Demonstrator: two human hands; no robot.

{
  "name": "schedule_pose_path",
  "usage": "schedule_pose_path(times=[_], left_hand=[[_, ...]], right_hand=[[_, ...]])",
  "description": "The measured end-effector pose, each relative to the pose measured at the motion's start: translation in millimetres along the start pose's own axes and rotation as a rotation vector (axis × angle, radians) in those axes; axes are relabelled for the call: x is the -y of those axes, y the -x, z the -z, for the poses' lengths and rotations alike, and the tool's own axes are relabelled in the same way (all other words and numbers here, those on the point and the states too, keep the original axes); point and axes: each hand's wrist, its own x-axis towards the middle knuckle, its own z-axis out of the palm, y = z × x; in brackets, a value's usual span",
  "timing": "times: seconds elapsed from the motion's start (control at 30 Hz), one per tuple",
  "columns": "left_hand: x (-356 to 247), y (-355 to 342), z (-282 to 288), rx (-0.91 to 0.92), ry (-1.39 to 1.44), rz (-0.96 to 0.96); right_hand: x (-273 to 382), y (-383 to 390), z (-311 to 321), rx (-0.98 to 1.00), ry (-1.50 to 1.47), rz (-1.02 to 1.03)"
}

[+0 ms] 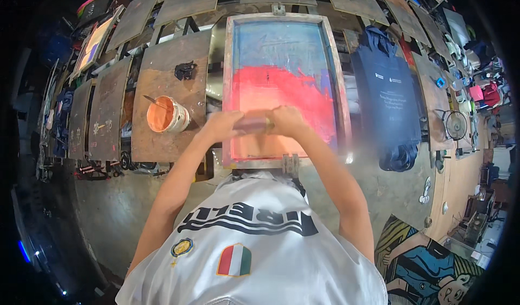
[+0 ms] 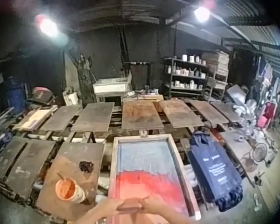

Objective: Manually spreading ink on a screen and performing a screen print on a garment.

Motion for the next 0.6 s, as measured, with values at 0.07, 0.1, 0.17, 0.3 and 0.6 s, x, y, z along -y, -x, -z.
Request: schedule_pose_path(times=[0.07, 0.1, 0.17, 0.3, 0.6], left_hand=[[-10, 11, -5, 0.067, 0.074, -0.074], [-14, 16, -12, 0.068, 0.073, -0.078], [-23, 22, -21, 0.137, 0.142, -0.054], [-7, 23, -33, -0.033, 0.070, -0.069], [4, -6, 1, -0.069, -0.026, -0.088]], right_hand=[[4, 18, -6, 0.038, 0.002, 0.015], [5, 24, -8, 0.083, -0.007, 0.027], [5, 28, -12, 0.127, -0.020, 0.026], [8, 19, 6, 0.116, -0.060, 0.081], [1, 4, -13, -0.147, -0.117, 0.016]])
